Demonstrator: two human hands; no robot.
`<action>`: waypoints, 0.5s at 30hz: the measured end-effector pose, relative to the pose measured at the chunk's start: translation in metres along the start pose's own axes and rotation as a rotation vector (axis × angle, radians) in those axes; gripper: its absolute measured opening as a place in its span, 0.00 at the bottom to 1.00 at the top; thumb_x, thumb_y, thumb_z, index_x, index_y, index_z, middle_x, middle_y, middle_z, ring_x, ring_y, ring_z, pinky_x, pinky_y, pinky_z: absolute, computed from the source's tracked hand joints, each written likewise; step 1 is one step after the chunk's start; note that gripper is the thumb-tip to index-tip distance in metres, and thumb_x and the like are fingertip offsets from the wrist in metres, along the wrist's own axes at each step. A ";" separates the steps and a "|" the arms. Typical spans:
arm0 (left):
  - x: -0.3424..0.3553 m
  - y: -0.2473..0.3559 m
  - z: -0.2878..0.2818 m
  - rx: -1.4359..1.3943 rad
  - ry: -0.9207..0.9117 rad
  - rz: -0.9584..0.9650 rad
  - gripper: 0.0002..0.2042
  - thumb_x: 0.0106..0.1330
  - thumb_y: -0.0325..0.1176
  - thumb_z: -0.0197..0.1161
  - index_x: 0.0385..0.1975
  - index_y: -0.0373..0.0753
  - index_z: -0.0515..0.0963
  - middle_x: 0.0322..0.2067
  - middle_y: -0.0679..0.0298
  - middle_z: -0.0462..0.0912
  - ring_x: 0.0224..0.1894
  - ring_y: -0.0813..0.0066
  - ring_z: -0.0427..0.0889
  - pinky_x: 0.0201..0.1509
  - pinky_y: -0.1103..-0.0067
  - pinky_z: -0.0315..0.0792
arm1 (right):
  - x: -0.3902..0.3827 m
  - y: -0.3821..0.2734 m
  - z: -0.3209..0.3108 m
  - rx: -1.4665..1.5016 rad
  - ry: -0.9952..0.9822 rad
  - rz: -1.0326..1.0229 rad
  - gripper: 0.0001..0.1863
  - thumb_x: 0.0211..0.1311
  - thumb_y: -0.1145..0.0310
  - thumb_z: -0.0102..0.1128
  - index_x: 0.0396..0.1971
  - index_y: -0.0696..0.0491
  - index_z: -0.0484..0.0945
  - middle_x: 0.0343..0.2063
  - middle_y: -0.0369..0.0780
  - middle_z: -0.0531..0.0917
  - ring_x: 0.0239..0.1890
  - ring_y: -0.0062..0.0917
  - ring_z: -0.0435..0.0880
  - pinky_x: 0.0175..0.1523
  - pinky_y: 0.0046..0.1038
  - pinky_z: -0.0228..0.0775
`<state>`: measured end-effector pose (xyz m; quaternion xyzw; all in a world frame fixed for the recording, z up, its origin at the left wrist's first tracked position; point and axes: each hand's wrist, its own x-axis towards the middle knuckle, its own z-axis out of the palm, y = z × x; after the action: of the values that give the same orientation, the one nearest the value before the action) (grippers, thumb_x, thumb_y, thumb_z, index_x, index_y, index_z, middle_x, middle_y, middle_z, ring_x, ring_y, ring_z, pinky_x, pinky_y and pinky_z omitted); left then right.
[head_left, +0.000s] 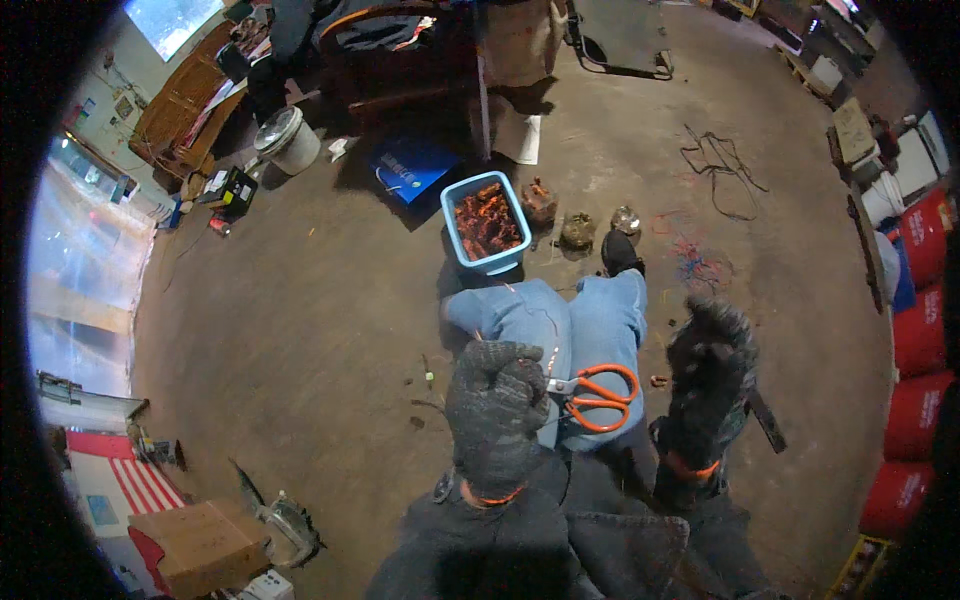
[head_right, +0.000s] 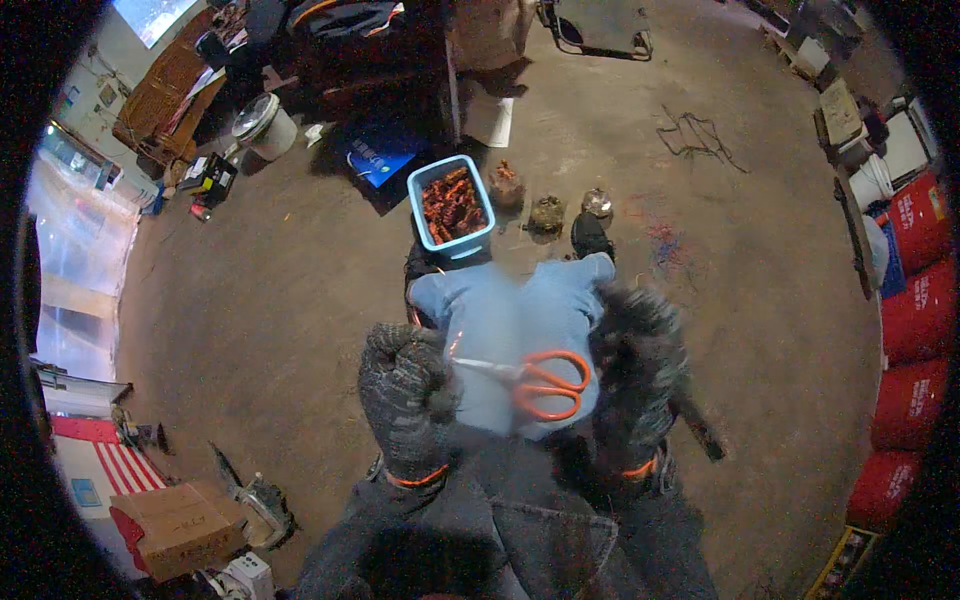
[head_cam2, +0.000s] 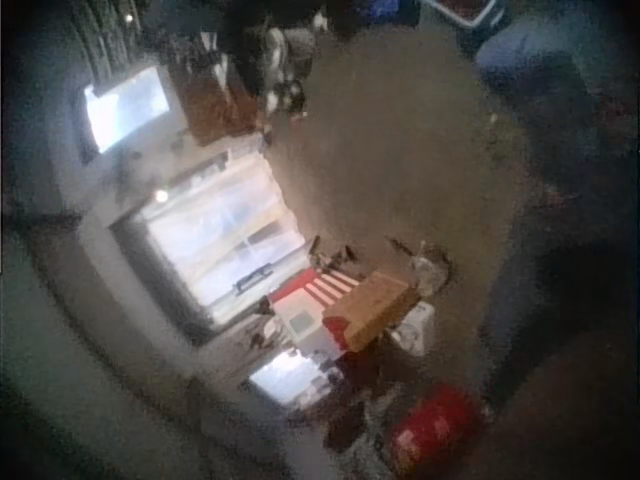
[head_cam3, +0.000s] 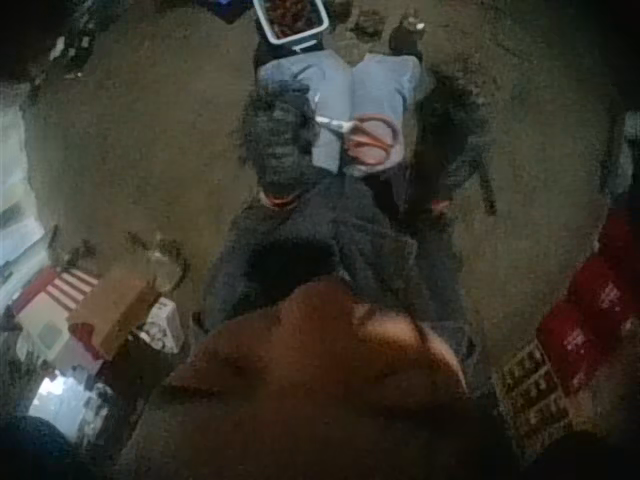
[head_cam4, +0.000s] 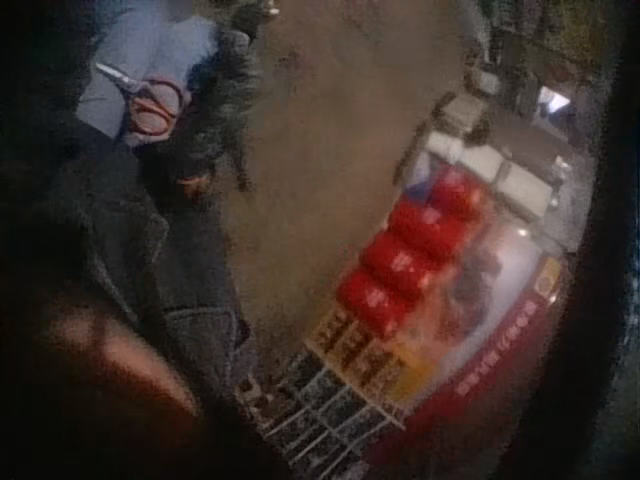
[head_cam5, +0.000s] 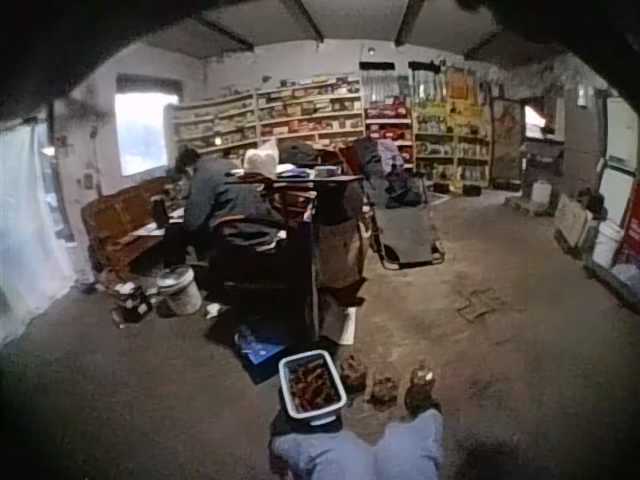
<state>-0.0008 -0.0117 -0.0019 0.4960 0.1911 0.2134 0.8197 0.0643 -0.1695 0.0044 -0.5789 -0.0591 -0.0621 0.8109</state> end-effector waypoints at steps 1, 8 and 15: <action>-0.002 0.003 0.000 0.017 -0.011 -0.017 0.07 0.60 0.32 0.58 0.32 0.39 0.70 0.18 0.69 0.70 0.13 0.85 0.63 0.13 0.87 0.56 | -0.008 -0.002 0.010 0.039 -0.051 0.094 0.18 0.56 0.62 0.52 0.43 0.58 0.73 0.29 0.35 0.75 0.21 0.16 0.68 0.24 0.17 0.60; -0.014 0.012 -0.004 0.774 -0.117 0.414 0.04 0.57 0.28 0.59 0.28 0.37 0.71 0.19 0.68 0.71 0.19 0.82 0.69 0.21 0.84 0.65 | -0.056 -0.009 0.069 0.349 -0.149 0.047 0.19 0.53 0.64 0.59 0.45 0.56 0.73 0.32 0.37 0.77 0.26 0.21 0.77 0.30 0.18 0.71; -0.029 0.012 -0.003 0.294 0.002 0.223 0.04 0.53 0.24 0.60 0.28 0.34 0.74 0.25 0.63 0.76 0.26 0.77 0.75 0.28 0.81 0.71 | -0.055 -0.006 0.047 0.028 -0.536 0.090 0.19 0.53 0.65 0.59 0.45 0.57 0.73 0.33 0.38 0.77 0.28 0.21 0.77 0.31 0.19 0.70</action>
<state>-0.0283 -0.0205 0.0102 0.6284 0.1649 0.2731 0.7095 0.0081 -0.1252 0.0163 -0.5656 -0.2468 0.1302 0.7760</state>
